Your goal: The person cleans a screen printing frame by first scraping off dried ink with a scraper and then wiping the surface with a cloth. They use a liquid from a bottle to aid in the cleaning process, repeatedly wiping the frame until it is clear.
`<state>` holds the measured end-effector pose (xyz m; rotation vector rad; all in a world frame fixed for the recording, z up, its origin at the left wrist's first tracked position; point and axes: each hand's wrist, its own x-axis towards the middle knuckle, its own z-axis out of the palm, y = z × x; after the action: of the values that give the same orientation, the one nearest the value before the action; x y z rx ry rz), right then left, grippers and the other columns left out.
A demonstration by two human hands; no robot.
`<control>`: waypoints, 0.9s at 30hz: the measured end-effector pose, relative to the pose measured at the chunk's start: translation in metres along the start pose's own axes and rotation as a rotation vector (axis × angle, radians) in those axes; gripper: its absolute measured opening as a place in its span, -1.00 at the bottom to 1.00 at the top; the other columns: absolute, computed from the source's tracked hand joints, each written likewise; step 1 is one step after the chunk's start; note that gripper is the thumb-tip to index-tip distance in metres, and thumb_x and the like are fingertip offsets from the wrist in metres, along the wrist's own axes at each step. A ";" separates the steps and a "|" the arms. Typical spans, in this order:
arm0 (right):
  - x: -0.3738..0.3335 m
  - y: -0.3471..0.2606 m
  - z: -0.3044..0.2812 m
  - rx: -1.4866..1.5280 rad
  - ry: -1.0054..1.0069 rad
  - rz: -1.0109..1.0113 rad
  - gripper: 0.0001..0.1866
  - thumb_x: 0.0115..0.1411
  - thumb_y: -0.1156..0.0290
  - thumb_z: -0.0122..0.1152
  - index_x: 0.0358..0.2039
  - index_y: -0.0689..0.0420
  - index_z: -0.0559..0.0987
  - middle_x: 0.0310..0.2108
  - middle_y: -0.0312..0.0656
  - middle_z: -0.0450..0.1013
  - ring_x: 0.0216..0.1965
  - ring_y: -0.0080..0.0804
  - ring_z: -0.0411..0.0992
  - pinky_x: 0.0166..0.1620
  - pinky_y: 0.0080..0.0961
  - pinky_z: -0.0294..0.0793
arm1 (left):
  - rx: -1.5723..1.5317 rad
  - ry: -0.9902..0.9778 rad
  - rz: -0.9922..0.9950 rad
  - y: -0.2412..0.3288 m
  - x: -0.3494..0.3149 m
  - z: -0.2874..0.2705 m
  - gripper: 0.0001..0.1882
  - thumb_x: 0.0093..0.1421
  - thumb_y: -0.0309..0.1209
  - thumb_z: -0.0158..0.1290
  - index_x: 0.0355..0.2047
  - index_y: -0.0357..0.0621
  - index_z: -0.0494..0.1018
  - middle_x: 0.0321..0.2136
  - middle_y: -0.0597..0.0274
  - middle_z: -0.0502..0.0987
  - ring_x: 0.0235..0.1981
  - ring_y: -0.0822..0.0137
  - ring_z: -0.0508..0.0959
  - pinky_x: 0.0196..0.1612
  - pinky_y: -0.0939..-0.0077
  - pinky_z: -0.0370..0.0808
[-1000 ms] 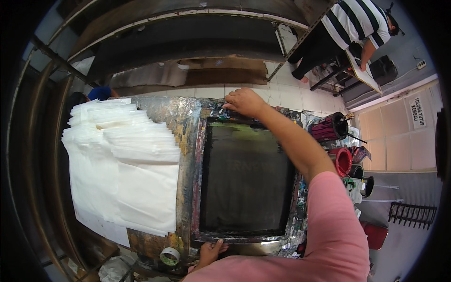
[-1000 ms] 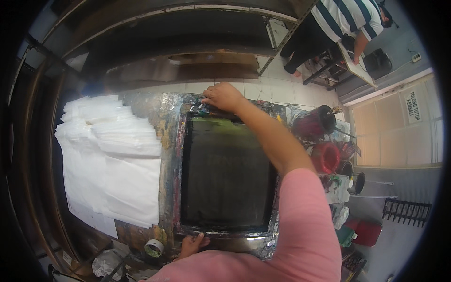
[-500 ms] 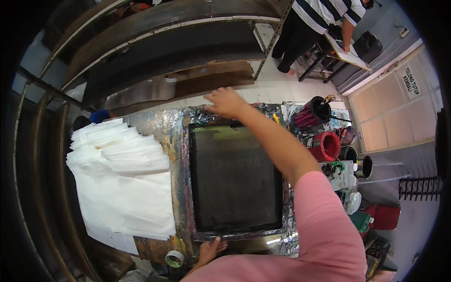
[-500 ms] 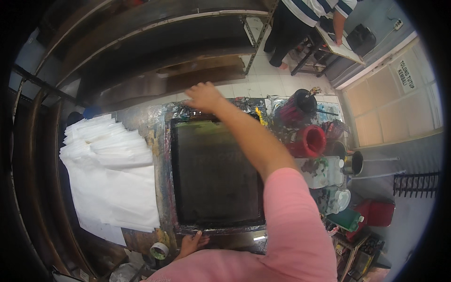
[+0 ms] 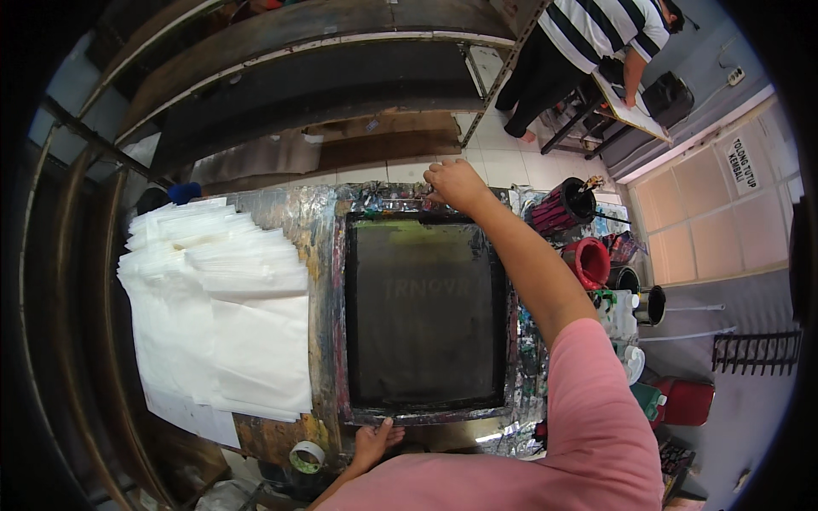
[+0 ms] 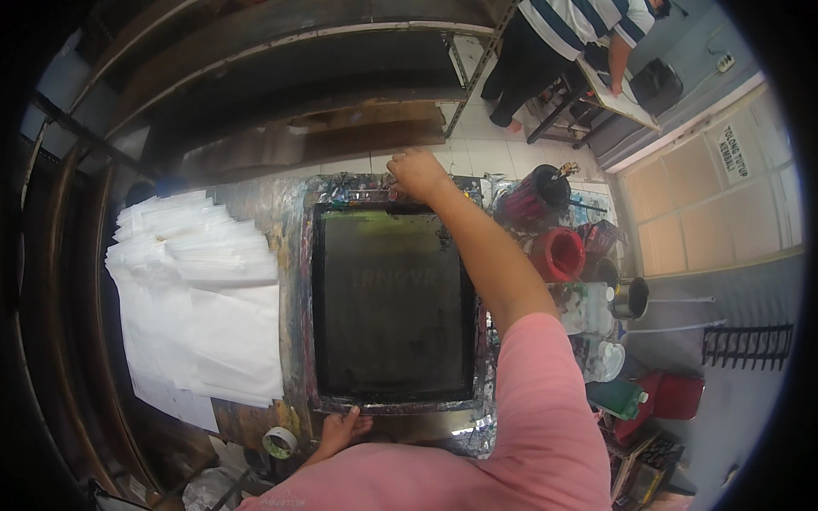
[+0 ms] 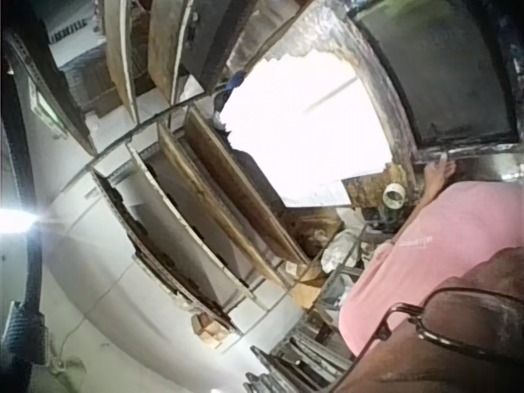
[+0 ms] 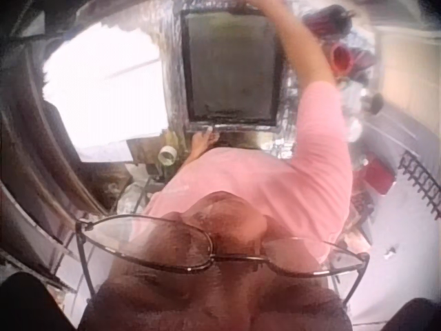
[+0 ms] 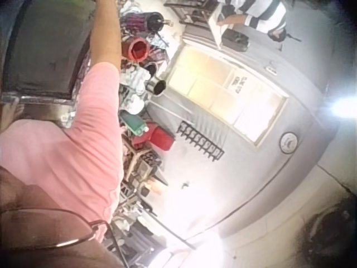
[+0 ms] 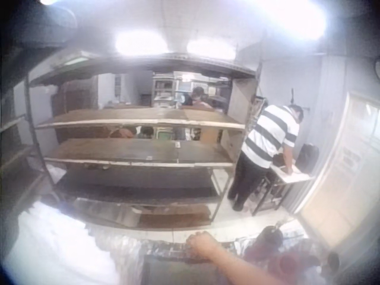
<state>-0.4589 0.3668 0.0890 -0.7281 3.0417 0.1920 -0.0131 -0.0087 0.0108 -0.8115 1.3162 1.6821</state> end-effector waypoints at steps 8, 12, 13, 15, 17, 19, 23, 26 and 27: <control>0.000 0.028 -0.002 -0.131 -0.005 -0.317 -0.71 0.21 0.11 0.33 -0.18 0.01 0.60 -0.13 -0.32 0.49 0.00 -0.30 0.45 0.03 -0.25 0.42 | 0.010 0.015 0.016 -0.003 0.001 0.000 -0.53 0.46 -0.23 0.06 -0.07 -0.59 0.45 -0.19 -0.21 0.64 -0.19 0.10 0.72 -0.07 0.28 0.72; 0.010 0.035 0.008 -0.156 0.009 -0.435 -0.72 0.28 0.06 0.22 -0.19 -0.02 0.60 -0.16 -0.33 0.48 -0.04 -0.30 0.44 0.01 -0.23 0.39 | -0.056 0.018 -0.008 -0.005 0.002 -0.002 -0.55 0.46 -0.25 0.05 -0.05 -0.58 0.42 -0.19 -0.22 0.64 -0.19 0.08 0.72 -0.09 0.26 0.73; 0.010 0.033 0.013 -0.173 0.020 -0.436 -0.72 0.30 0.04 0.19 -0.20 -0.03 0.60 -0.17 -0.32 0.47 -0.06 -0.29 0.44 -0.01 -0.22 0.39 | -0.048 0.011 0.004 -0.005 0.003 -0.002 -0.55 0.46 -0.26 0.05 -0.04 -0.59 0.41 -0.20 -0.24 0.64 -0.21 0.06 0.72 -0.10 0.24 0.73; 0.003 0.024 0.025 -0.171 0.026 -0.277 -0.70 0.33 0.02 0.14 -0.23 -0.02 0.58 -0.20 -0.31 0.47 -0.07 -0.28 0.45 -0.02 -0.21 0.39 | -0.069 0.021 -0.023 -0.008 0.007 -0.004 -0.55 0.46 -0.26 0.06 -0.03 -0.58 0.40 -0.21 -0.24 0.64 -0.22 0.06 0.72 -0.11 0.24 0.73; -0.003 0.009 0.037 -0.147 0.129 -0.131 -0.69 0.33 0.03 0.14 -0.24 0.00 0.57 -0.23 -0.29 0.47 -0.09 -0.26 0.47 -0.07 -0.22 0.43 | -0.059 -0.016 -0.010 -0.011 0.011 -0.006 -0.51 0.47 -0.27 0.04 -0.04 -0.67 0.35 -0.16 -0.37 0.60 -0.15 -0.07 0.70 -0.06 0.15 0.73; -0.006 -0.006 0.045 -0.091 0.143 0.027 -0.68 0.34 0.03 0.14 -0.23 0.02 0.58 -0.23 -0.29 0.48 -0.11 -0.25 0.48 -0.11 -0.21 0.44 | -0.055 -0.028 -0.008 -0.014 0.015 -0.010 -0.49 0.47 -0.27 0.03 -0.06 -0.71 0.32 -0.13 -0.45 0.58 -0.11 -0.14 0.69 -0.04 0.10 0.73; -0.007 -0.013 0.045 -0.088 0.124 0.169 -0.66 0.36 0.02 0.13 -0.19 0.04 0.59 -0.24 -0.27 0.48 -0.16 -0.23 0.50 -0.18 -0.20 0.46 | -0.025 -0.043 -0.020 -0.017 0.019 -0.018 -0.51 0.48 -0.24 0.02 -0.02 -0.62 0.31 -0.11 -0.45 0.57 -0.11 -0.13 0.68 -0.01 0.07 0.71; -0.009 -0.012 0.045 -0.003 0.084 0.236 -0.60 0.41 -0.02 0.04 -0.23 0.04 0.64 -0.25 -0.26 0.54 -0.17 -0.24 0.54 -0.16 -0.20 0.49 | -0.015 -0.064 0.001 -0.018 0.020 -0.020 -0.52 0.48 -0.22 0.02 0.00 -0.56 0.31 -0.11 -0.44 0.57 -0.11 -0.12 0.68 0.00 0.06 0.70; -0.011 -0.014 0.046 0.006 0.073 0.246 -0.58 0.42 -0.04 0.02 -0.24 0.04 0.65 -0.25 -0.26 0.55 -0.17 -0.25 0.56 -0.16 -0.20 0.50 | -0.020 -0.061 0.003 -0.019 0.021 -0.020 -0.53 0.48 -0.22 0.02 0.01 -0.54 0.31 -0.11 -0.43 0.58 -0.12 -0.11 0.68 0.00 0.06 0.70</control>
<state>-0.4440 0.3645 0.0419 -0.3655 3.1933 0.1611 -0.0056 -0.0213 -0.0199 -0.7640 1.2611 1.7112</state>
